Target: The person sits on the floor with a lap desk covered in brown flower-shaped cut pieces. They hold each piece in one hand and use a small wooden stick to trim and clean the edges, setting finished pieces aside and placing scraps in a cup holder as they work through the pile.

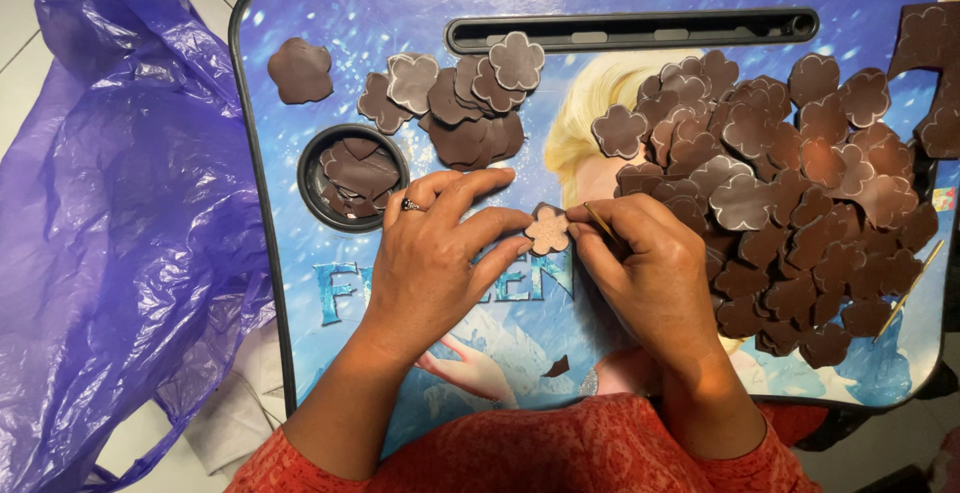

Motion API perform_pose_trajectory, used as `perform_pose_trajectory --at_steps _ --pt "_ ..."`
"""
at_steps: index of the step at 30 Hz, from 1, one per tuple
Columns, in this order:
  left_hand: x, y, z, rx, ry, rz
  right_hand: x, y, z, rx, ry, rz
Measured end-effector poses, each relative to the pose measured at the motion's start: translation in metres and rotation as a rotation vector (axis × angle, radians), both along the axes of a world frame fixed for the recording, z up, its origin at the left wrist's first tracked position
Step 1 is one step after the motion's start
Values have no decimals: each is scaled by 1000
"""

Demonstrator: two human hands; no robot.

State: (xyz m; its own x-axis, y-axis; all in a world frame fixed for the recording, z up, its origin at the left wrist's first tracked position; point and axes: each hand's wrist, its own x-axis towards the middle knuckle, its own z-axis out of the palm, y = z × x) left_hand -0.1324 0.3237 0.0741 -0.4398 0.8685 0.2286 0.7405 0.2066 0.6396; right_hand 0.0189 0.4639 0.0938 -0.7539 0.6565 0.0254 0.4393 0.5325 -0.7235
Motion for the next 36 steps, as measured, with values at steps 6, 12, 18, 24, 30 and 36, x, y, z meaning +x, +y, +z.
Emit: perform_pose_trajectory --at_steps 6,12,18,24,30,36 --pt "2 1 0 -18 -2 23 1 0 -2 -46 0 -29" --pt "3 5 1 -17 -1 32 3 5 -2 -57 -26 -21" --pt "3 8 2 -23 0 33 3 9 -3 -97 -1 -21" --pt "4 8 2 -19 -4 32 6 10 -3 -118 -23 -19" --pt "4 8 3 -17 -8 35 6 9 -5 -95 -4 -9" --pt "0 11 7 -16 -18 41 3 11 -3 -75 7 2"
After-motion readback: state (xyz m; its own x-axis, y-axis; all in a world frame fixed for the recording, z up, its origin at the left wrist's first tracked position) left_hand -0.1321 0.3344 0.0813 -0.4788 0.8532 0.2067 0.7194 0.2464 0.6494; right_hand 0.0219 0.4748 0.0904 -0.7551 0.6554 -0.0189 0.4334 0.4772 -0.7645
